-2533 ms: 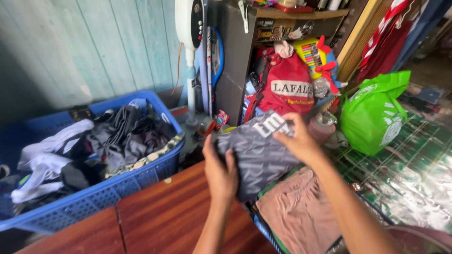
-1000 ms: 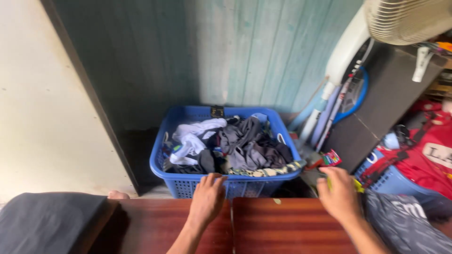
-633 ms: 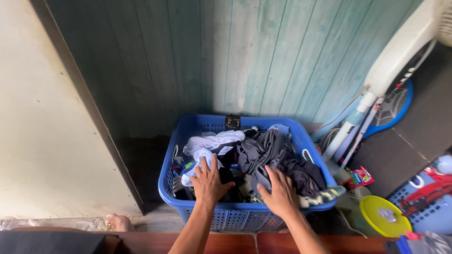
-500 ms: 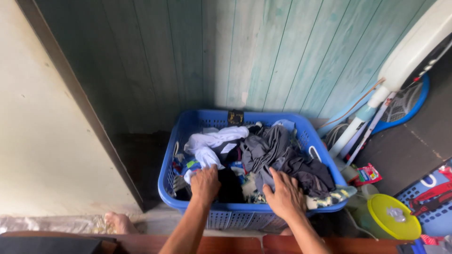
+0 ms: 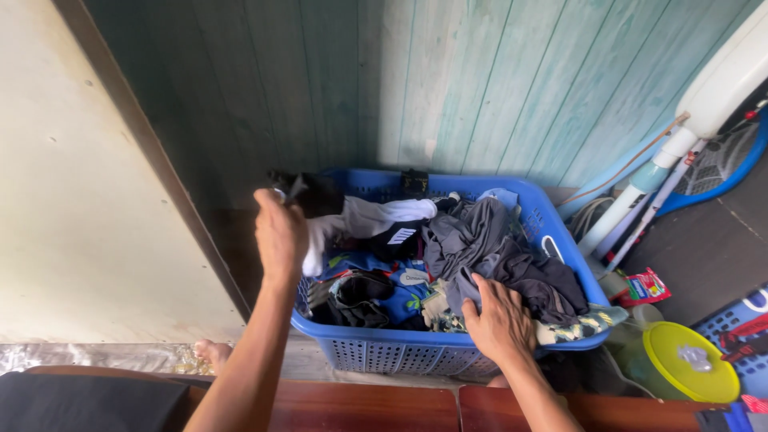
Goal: Folding various pieces of laundry including jerseys, tank tops, and shorts.
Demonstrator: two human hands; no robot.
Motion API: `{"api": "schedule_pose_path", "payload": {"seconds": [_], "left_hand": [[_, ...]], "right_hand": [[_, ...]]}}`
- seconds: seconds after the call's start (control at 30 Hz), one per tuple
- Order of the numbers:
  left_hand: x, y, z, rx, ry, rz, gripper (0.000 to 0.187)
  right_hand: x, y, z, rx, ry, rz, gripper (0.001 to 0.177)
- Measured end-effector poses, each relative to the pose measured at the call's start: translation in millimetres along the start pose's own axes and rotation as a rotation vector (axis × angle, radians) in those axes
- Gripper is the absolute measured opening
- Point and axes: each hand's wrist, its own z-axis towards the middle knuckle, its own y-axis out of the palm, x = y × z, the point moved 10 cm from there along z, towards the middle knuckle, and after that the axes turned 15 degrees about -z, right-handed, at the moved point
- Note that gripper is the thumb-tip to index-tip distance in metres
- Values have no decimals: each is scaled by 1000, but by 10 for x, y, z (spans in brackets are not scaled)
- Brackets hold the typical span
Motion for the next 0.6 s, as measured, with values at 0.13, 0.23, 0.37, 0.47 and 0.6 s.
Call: {"api": "schedule_pose_path", "payload": {"seconds": [0.13,0.23,0.37,0.47,0.6], "left_hand": [[128,159,-173,-63,2,-32,24],[296,394,-393,-271,-6,85,36],[-55,628,-922,-688,-156,481,102],[-295,764,-1027,-701,-46,457,101],[-219,770,-1147,-696,85,436,62]], "right_hand": [[-12,8,-9,30,-7,23,57],[17,-4,0,29,0,0,57],[-14,-62,121,-177,63,-31,68],[-94,-121,432,-172,54,-86,89],[83,504,893,-221,-43,-112,64]]}}
